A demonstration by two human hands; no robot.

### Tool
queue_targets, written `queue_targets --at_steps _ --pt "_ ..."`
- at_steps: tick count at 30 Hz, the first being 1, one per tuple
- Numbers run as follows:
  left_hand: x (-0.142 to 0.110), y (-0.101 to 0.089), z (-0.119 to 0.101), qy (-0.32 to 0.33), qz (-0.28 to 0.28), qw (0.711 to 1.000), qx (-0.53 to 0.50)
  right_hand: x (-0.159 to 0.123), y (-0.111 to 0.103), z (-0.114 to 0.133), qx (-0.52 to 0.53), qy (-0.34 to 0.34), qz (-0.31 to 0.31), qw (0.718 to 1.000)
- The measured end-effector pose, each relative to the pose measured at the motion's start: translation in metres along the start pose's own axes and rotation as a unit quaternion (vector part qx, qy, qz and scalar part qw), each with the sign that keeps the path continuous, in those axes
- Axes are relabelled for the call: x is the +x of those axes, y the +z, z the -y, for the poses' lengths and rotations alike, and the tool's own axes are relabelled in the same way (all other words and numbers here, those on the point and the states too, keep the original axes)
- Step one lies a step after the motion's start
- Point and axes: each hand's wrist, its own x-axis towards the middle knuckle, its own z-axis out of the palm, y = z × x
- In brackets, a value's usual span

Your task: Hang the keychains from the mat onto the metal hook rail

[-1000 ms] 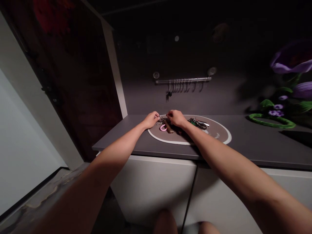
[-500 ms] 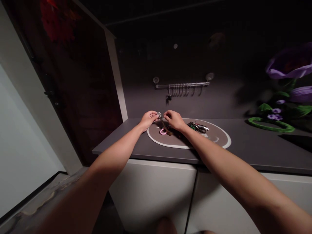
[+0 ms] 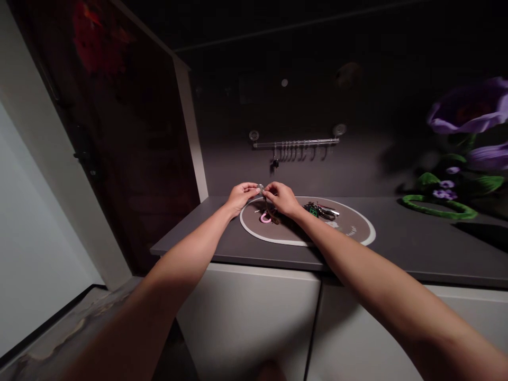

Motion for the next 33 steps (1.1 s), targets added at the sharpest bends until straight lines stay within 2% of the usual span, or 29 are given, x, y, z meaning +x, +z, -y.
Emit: queue_targets --at_steps 10,14,18,22,27,33 --pt "0.001 -0.001 -0.001 -0.009 0.003 1.0 -0.019 -0.001 -0.007 0.006 -0.072 -0.045 0.001 0.996" --pt "0.002 -0.002 -0.002 -0.025 0.001 0.998 -0.05 0.0 -0.009 0.006 -0.063 -0.042 -0.012 0.997" --pt "0.002 -0.002 -0.003 -0.063 -0.016 0.991 -0.12 0.003 -0.007 -0.001 0.013 -0.03 -0.023 0.999" --pt "0.001 -0.001 -0.004 -0.098 -0.01 0.981 -0.167 0.006 -0.005 -0.007 0.112 -0.026 -0.019 0.993" --pt "-0.002 0.001 -0.004 -0.128 0.041 0.978 -0.159 0.006 -0.007 -0.004 0.25 0.012 -0.009 0.968" --pt "-0.004 0.003 -0.001 -0.111 0.108 0.977 -0.144 0.004 -0.007 -0.003 0.343 0.055 -0.009 0.938"
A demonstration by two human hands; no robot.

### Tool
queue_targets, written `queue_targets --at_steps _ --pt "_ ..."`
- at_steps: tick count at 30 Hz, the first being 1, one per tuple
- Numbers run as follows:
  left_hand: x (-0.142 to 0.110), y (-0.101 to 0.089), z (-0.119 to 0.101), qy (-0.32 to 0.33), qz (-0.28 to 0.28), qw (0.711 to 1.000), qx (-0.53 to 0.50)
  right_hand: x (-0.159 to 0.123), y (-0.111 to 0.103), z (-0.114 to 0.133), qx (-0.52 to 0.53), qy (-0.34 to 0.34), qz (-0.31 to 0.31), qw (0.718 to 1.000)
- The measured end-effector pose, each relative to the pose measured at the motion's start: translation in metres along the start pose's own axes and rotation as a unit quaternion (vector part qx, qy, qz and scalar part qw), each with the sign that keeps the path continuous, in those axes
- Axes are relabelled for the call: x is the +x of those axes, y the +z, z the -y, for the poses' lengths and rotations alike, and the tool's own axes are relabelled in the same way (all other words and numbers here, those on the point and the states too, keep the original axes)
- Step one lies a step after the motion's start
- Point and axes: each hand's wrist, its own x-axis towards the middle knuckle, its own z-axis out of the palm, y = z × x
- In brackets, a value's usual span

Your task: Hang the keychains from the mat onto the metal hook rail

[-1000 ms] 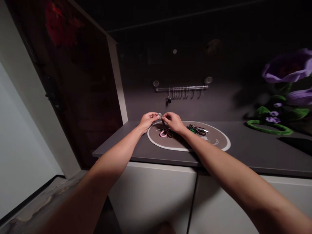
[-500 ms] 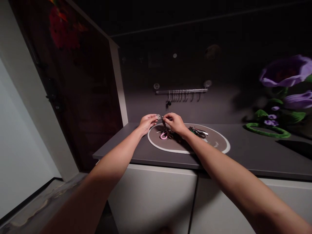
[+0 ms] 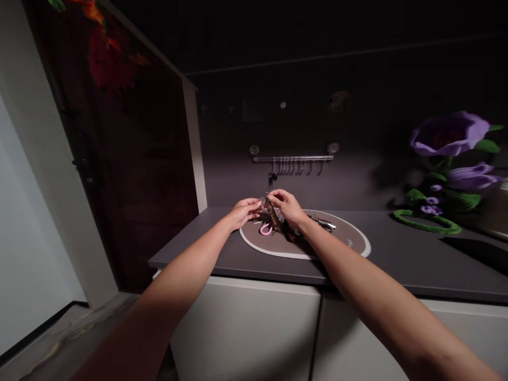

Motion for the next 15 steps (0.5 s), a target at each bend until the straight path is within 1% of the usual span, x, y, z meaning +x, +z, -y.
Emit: queue_targets --at_steps 4,8,11,15 --pt "0.0 0.001 0.003 0.003 0.019 1.0 0.012 -0.001 0.0 0.0 0.054 0.029 -0.005 0.998" --pt "0.002 0.003 0.007 0.001 0.022 0.999 0.029 -0.002 -0.001 0.001 0.097 0.058 -0.004 0.994" --pt "0.004 0.003 0.011 0.004 0.008 0.999 0.048 -0.002 -0.003 0.002 0.106 0.07 -0.018 0.992" --pt "0.006 0.002 0.013 0.031 -0.028 0.993 0.107 0.004 -0.006 0.005 0.132 0.055 -0.05 0.988"
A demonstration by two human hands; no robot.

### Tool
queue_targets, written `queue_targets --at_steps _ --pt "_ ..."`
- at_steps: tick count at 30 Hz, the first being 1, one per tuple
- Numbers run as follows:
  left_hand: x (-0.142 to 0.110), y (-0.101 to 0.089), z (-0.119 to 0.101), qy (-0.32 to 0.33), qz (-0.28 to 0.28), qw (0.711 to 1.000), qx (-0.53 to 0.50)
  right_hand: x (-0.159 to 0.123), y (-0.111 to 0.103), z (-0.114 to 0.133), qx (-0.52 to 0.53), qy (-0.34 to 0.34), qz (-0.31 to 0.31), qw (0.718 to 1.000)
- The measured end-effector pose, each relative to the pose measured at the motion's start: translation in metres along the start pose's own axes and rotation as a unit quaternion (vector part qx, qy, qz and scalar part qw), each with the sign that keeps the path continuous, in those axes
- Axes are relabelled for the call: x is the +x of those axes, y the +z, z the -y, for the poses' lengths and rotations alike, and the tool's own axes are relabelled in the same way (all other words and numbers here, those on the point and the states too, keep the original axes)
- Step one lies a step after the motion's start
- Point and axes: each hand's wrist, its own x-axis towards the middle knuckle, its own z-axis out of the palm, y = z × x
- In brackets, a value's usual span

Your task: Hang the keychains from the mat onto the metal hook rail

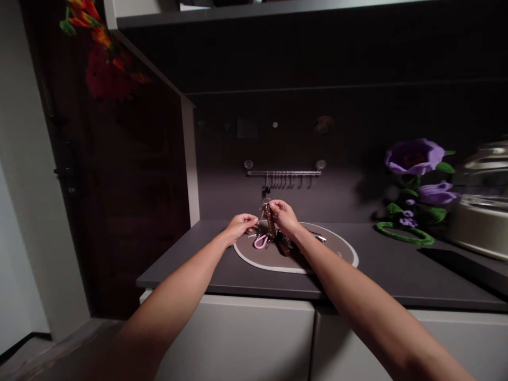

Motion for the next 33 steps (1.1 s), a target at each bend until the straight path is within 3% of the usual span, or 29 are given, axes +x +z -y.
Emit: queue_targets --at_steps 5,11,22,28,33 --pt "-0.003 0.001 -0.001 0.05 -0.037 0.987 0.147 0.022 -0.003 0.011 0.029 -0.01 -0.031 0.999" --pt "-0.003 0.0 0.002 0.1 -0.047 0.958 0.264 0.057 -0.007 0.024 0.042 0.016 -0.12 0.992" --pt "0.0 0.0 0.005 0.117 -0.058 0.942 0.309 0.097 -0.003 0.019 0.095 0.038 -0.168 0.981" --pt "0.001 -0.001 0.006 0.118 -0.054 0.94 0.315 0.103 -0.001 0.017 0.102 0.065 -0.208 0.971" --pt "0.001 -0.001 0.006 0.117 -0.06 0.94 0.314 0.1 -0.005 0.011 0.083 0.071 -0.204 0.973"
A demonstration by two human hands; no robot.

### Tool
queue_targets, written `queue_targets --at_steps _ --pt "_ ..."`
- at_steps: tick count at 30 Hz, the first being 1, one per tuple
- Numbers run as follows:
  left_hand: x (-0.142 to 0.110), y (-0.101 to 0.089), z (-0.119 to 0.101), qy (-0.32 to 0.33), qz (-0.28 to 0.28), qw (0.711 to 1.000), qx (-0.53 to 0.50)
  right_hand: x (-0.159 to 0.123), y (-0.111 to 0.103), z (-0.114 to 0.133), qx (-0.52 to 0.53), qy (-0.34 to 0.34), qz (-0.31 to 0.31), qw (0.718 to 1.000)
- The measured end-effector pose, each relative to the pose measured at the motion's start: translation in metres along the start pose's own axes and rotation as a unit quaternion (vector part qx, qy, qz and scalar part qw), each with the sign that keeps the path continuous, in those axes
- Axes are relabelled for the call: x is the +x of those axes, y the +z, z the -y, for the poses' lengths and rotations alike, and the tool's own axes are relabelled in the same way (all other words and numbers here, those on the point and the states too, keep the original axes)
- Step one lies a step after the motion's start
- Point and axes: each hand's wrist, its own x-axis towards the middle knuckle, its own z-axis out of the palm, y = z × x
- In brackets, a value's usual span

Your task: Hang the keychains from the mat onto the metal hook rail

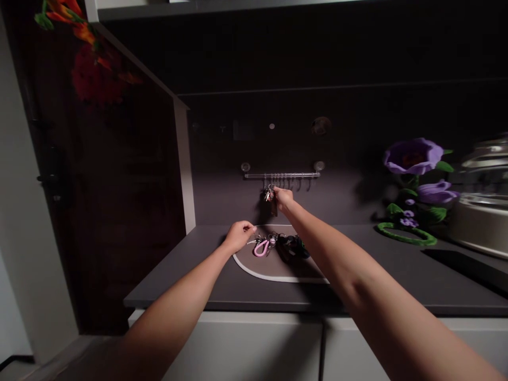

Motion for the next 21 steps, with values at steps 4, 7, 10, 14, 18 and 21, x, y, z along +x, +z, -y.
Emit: queue_targets --at_steps 4,7,10,14,18,21 --pt "0.0 0.0 0.0 -0.005 0.002 1.0 0.003 0.0 -0.007 -0.004 -0.022 0.0 0.022 1.0" --pt "0.001 0.0 0.0 -0.006 0.002 1.0 0.0 0.001 -0.011 -0.005 -0.043 -0.005 0.026 0.999" --pt "0.001 0.0 0.002 -0.007 0.003 1.0 -0.007 0.002 -0.015 -0.006 -0.061 -0.015 0.028 0.998" --pt "0.002 0.001 0.004 -0.012 0.004 1.0 -0.014 0.002 -0.021 -0.006 -0.074 -0.019 0.037 0.996" --pt "0.002 -0.002 0.004 -0.016 0.007 1.0 -0.019 -0.003 -0.024 -0.005 -0.084 -0.015 0.043 0.995" --pt "0.001 -0.004 0.001 -0.024 -0.001 1.0 -0.017 -0.009 -0.024 -0.005 -0.094 -0.01 0.037 0.995"
